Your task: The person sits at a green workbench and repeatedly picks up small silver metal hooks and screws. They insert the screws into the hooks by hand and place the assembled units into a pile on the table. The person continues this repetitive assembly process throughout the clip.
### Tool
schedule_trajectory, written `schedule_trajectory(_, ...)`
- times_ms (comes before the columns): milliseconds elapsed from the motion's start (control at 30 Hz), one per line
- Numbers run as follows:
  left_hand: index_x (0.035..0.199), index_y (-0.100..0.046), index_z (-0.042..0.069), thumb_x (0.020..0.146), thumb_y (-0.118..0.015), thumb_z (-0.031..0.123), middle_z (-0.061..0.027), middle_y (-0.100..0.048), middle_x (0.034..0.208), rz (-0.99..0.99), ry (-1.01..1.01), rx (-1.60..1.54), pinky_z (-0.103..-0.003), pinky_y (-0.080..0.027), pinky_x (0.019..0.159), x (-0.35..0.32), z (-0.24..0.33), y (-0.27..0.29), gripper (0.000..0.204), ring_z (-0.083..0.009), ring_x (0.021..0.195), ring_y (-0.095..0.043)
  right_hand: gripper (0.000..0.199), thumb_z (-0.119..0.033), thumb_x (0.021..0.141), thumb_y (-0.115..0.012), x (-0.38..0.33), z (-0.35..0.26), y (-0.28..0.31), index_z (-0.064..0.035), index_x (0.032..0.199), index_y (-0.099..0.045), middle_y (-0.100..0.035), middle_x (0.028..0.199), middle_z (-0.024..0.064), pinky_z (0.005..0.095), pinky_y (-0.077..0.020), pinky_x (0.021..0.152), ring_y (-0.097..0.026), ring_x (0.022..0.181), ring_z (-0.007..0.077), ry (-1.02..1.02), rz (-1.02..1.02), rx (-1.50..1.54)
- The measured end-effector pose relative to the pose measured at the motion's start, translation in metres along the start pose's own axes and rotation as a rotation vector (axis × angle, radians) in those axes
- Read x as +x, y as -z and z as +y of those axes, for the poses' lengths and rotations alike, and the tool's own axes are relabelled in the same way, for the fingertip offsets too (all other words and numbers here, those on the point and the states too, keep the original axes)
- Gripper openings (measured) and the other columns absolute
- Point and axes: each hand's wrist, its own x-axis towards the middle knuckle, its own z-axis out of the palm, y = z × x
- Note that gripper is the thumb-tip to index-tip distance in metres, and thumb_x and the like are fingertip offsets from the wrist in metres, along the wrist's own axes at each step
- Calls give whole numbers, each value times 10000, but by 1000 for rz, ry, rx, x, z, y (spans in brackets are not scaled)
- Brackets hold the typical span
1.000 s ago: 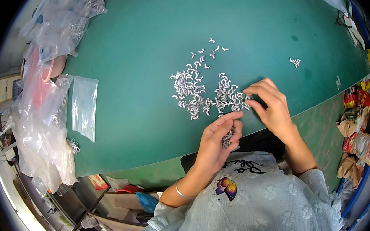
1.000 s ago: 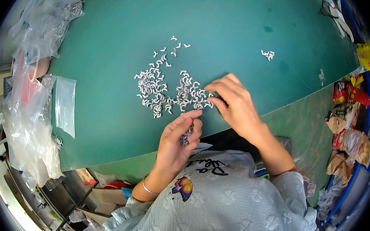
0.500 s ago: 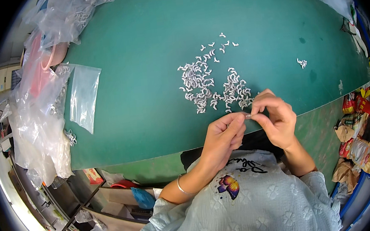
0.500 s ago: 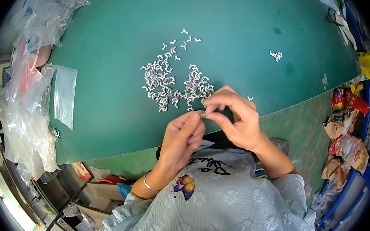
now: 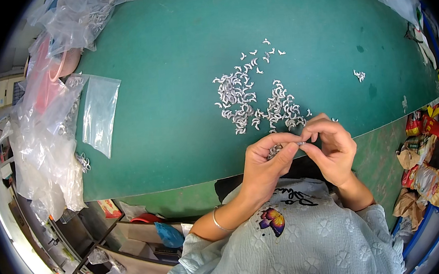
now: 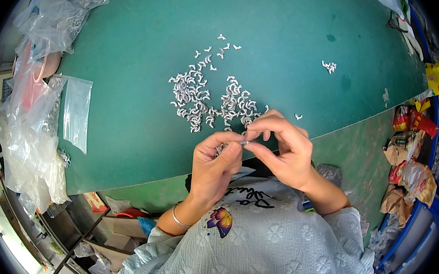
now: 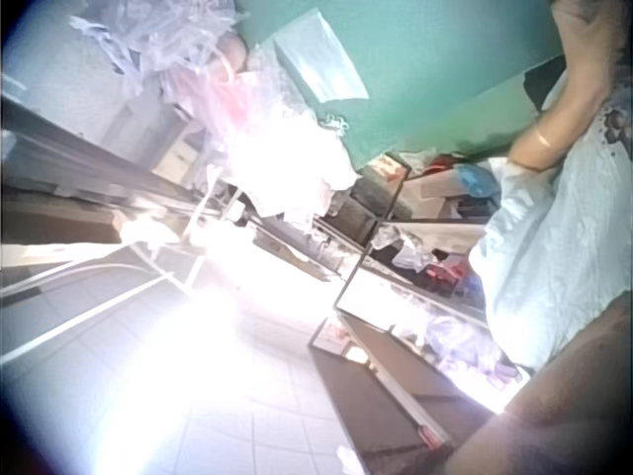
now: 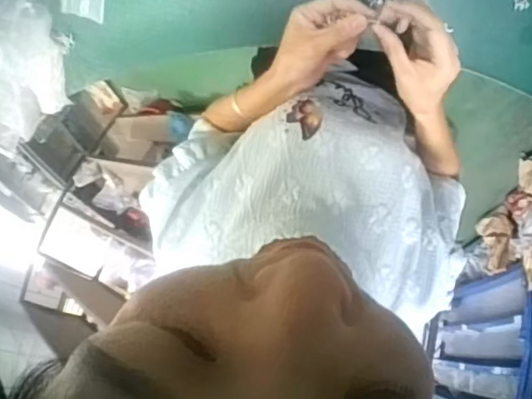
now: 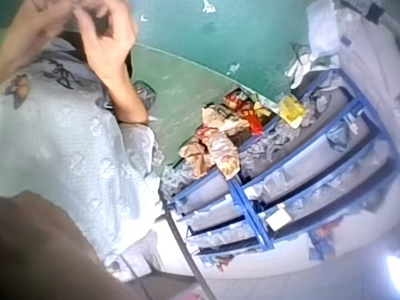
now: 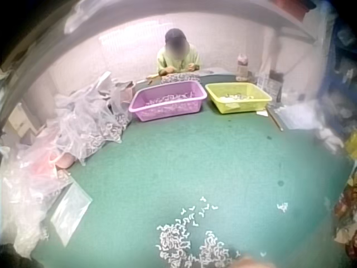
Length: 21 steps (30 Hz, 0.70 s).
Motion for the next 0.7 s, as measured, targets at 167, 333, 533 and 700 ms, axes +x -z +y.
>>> schedule_trajectory(167, 955, -649, 30, 849, -607, 97, 40, -512, 724, 14, -69, 179, -168, -275, 447, -1, 3, -1, 133, -11, 542, -372, 299, 87, 676, -682, 1, -7, 2, 28, 948, -570, -632, 849, 97, 261, -397, 621, -571, 785, 186, 54, -32, -66)
schedule_trajectory(333, 955, -658, 35, 847, -607, 95, 35, -527, 744, -7, -97, 220, -171, -292, 457, -1, 4, -1, 134, -11, 555, -381, 257, 94, 671, -680, 2, -13, 1, 34, 901, -583, -634, 821, 99, 274, -423, 620, -575, 764, 196, 111, 7, -180)
schedule_trajectory(533, 1006, -618, 8, 870, -568, 91, 48, -428, 628, 107, -45, 92, -181, -234, 446, 0, -1, 0, 167, -18, 521, -322, 180, 77, 679, -672, 10, -6, 13, 14, 828, -592, -633, 799, 92, 279, -431, 626, -567, 737, 187, 109, 126, -426)
schedule_trajectory(700, 1012, -581, -8, 906, -507, 115, 66, -301, 586, 182, 27, 28, -196, -190, 432, 3, 2, 4, 179, -32, 510, -244, 142, -2, 720, -663, 32, 29, 83, -40, 847, -611, -614, 810, 44, 278, -404, 638, -559, 737, 167, 38, 494, -985)
